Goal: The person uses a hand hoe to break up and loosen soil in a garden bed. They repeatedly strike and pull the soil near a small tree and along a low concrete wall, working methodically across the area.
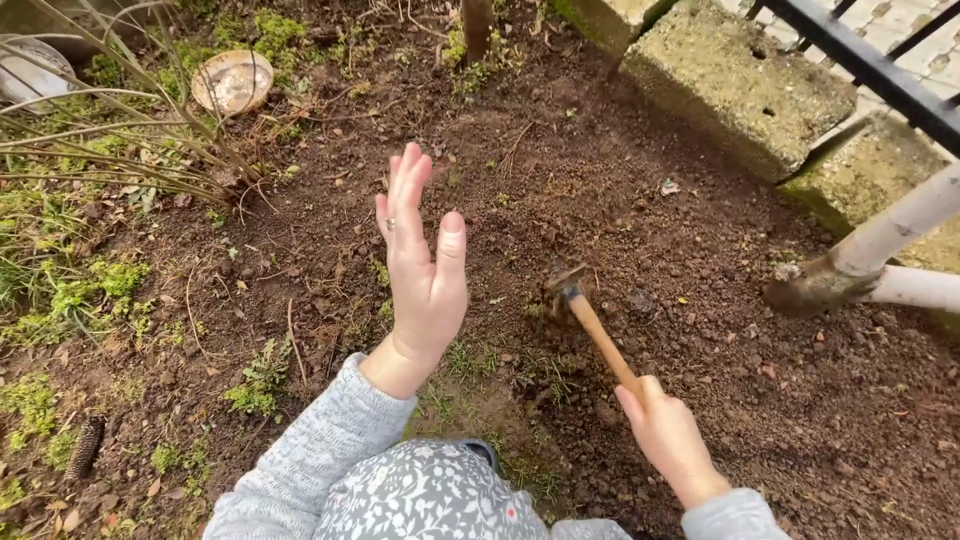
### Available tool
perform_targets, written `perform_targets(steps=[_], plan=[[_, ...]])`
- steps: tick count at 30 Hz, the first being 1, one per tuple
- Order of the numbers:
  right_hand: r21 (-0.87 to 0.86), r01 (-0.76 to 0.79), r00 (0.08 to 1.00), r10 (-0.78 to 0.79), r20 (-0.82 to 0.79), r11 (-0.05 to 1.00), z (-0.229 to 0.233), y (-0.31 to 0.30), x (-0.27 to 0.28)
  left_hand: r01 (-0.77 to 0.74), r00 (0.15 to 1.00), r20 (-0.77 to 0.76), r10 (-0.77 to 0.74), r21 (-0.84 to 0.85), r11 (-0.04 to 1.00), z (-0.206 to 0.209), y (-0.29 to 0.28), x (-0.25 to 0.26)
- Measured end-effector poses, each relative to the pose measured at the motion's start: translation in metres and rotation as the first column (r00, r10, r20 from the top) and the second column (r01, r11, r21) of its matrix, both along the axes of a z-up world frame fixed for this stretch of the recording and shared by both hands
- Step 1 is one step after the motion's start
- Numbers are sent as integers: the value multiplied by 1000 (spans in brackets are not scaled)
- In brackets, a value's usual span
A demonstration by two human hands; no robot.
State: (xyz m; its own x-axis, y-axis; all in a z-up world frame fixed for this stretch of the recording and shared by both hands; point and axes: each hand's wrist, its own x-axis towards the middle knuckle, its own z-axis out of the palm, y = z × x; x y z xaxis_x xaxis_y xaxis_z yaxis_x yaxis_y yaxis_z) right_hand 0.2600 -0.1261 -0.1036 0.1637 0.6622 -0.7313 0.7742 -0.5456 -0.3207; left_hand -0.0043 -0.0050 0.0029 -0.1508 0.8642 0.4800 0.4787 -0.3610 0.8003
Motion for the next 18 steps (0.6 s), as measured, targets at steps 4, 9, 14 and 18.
perform_targets(steps=[4,9,14,18], plan=[[230,-8,999,15,-29,973,-20,22,3,22,1000,20,-22,-15,1000,-2,0,11],[450,203,973,-126,-195,870,-27,72,-36,31,999,26,-31,8,999,0,2,14],[248,-103,995,97,34,963,-48,22,-21,0,1000,25,0,8,1000,3,1,7],[-21,-208,972,208,109,978,-13,-17,-1,-20,1000,14,20,22,1000,-1,2,0]])
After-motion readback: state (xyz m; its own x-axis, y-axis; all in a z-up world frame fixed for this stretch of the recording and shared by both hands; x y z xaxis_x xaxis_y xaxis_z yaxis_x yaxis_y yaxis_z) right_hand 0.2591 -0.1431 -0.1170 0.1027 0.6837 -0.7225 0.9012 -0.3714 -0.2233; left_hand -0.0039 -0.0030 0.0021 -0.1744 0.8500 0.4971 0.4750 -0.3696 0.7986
